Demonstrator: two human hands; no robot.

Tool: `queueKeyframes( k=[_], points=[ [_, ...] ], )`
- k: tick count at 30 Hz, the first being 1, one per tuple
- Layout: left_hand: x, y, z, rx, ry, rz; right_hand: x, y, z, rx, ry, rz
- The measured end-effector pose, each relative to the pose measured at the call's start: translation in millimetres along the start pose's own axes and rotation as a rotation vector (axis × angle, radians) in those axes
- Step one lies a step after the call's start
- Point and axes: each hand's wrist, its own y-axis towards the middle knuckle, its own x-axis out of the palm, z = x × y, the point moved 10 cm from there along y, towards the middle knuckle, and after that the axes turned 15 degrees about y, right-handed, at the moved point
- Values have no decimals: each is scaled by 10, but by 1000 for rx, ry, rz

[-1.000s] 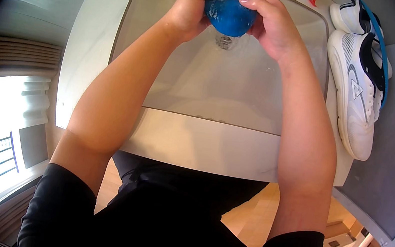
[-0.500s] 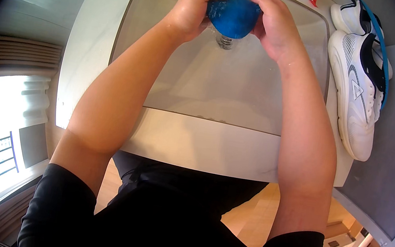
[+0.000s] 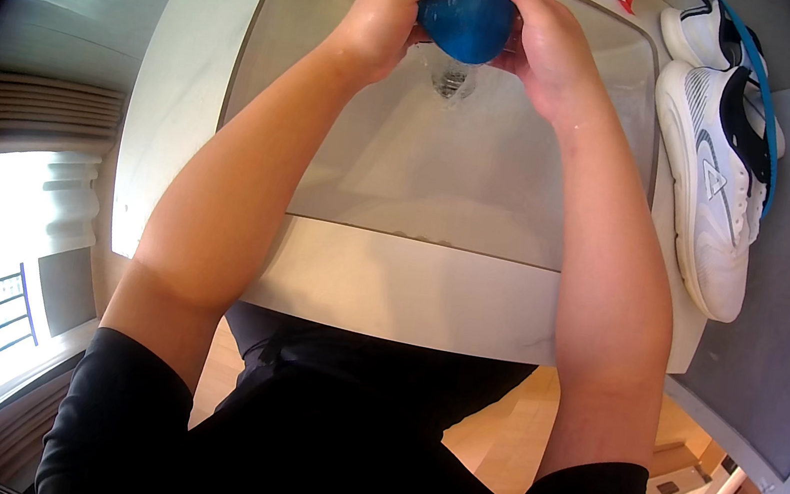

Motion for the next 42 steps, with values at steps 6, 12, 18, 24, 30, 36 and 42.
queueKeyframes(
  k=[6, 12, 18, 24, 30, 36, 42],
  points=[
    [137, 123, 33, 215, 148, -145, 61, -53, 74, 56, -220, 14],
    [64, 130, -14, 79, 61, -55, 10, 18, 134, 56, -152, -24],
    [-28, 10, -41, -107, 92, 4, 77, 47, 95, 15, -20, -117],
    [150, 17, -120, -140, 10, -283, 83, 7, -2, -15, 74, -107],
    [259, -24, 9, -25, 61, -323, 65, -16, 63, 101, 10, -92],
    [152, 24, -3, 6, 303, -139, 36, -15, 60, 36, -112, -1],
    [222, 35, 172, 299, 121, -28, 20, 23, -3, -98, -96, 26]
  ],
)
